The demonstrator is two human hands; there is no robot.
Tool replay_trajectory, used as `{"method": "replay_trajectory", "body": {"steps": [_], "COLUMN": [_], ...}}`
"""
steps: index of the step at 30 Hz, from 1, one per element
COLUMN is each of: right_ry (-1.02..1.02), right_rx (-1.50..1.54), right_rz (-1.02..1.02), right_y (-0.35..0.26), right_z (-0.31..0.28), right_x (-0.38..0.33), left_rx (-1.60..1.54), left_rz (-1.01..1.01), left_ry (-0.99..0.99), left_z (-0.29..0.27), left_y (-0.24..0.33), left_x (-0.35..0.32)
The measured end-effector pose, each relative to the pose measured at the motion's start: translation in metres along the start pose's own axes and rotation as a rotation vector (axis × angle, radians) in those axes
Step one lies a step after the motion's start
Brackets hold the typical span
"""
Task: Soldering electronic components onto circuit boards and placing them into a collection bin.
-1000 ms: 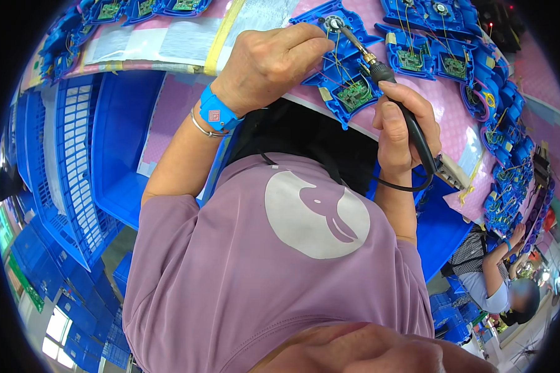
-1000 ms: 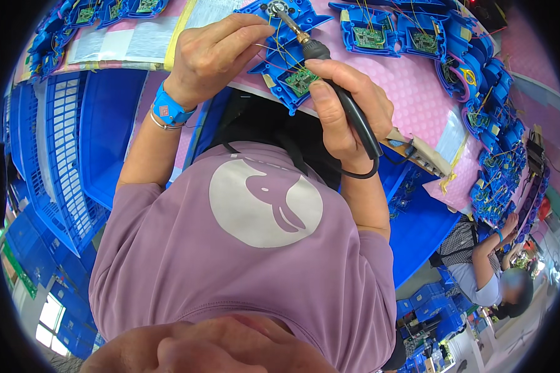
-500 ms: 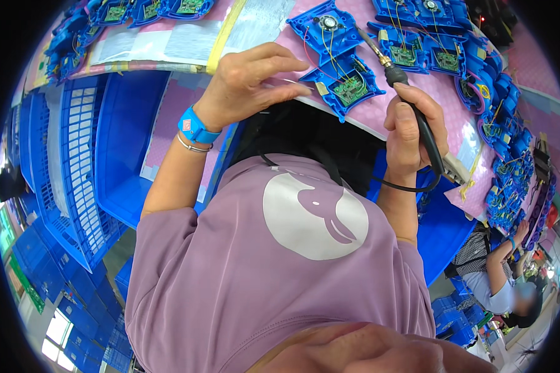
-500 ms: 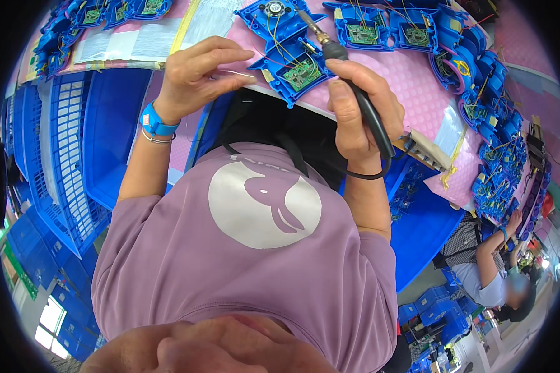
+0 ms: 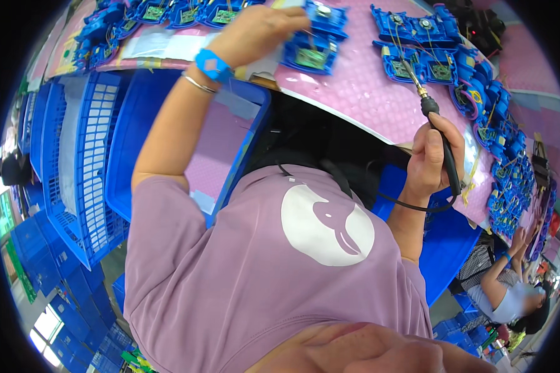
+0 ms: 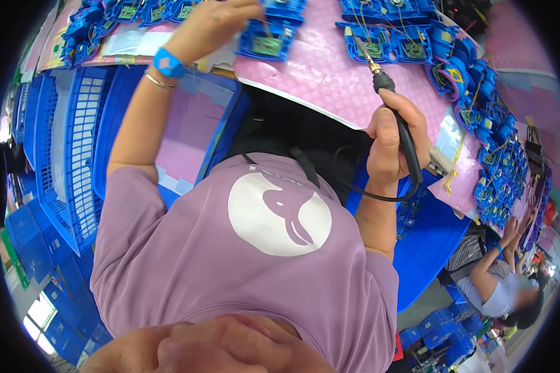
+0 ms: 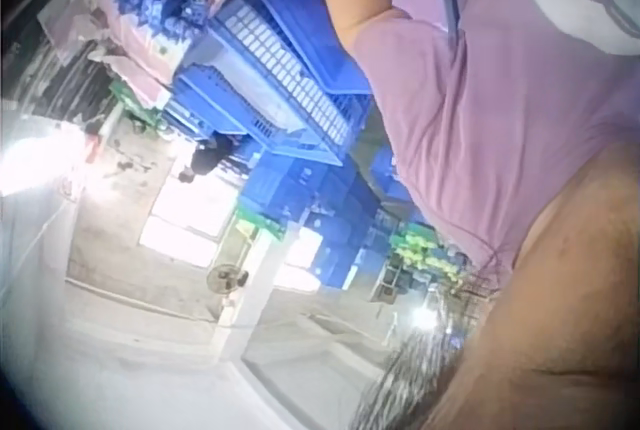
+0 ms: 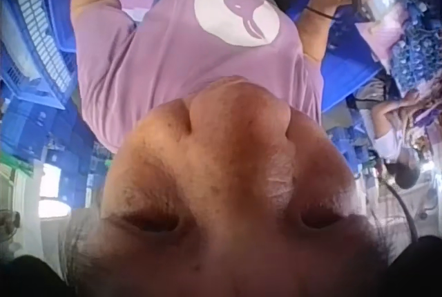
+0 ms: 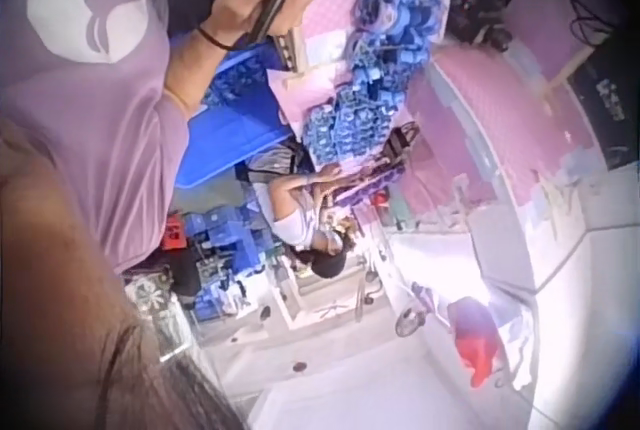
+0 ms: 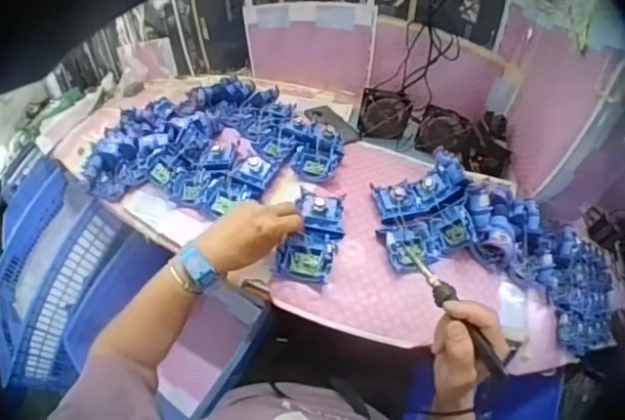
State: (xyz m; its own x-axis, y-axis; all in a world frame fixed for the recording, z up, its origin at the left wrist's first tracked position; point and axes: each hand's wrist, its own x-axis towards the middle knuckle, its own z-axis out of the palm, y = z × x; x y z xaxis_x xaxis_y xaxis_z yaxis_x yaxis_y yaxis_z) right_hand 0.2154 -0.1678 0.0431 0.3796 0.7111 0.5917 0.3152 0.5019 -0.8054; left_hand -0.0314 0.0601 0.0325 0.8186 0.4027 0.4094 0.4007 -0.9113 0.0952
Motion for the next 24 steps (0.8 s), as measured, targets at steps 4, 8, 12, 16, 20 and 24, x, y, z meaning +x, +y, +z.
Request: {"method": "replay_trajectory", "body": {"steps": [4,8,12,16,20,24], "right_ry": [0.028,0.025,0.016,0.06,0.119,0.133], "right_rx": [-0.036,-0.033,-0.046,-0.04,-0.056,-0.256], "right_rz": [0.032,0.068,0.085,0.033,0.096,0.139], "right_y": [-0.001,0.005,0.008,0.018,0.031,0.034], "right_z": [0.005,0.003,-0.003,-0.013,-0.019,-0.01], "right_x": [-0.003,-0.004,-0.005,-0.003,0.002,0.02], "left_rx": [0.084,0.059,-0.008,-0.562,0.018,-0.195], "left_rz": [-0.1,-0.083,-0.153,-0.094,0.002,-0.007], "left_ry": [-0.095,-0.045,-0.039,0.389,0.242,0.128], "left_z": [-0.049,-0.05,-0.057,-0.034,-0.013,0.025], "left_y": [-0.029,-0.053,-0.061,-0.032,0.043,0.089], "left_x": [-0.013,-0.013,-0.008,0.005,0.008,0.059]}}
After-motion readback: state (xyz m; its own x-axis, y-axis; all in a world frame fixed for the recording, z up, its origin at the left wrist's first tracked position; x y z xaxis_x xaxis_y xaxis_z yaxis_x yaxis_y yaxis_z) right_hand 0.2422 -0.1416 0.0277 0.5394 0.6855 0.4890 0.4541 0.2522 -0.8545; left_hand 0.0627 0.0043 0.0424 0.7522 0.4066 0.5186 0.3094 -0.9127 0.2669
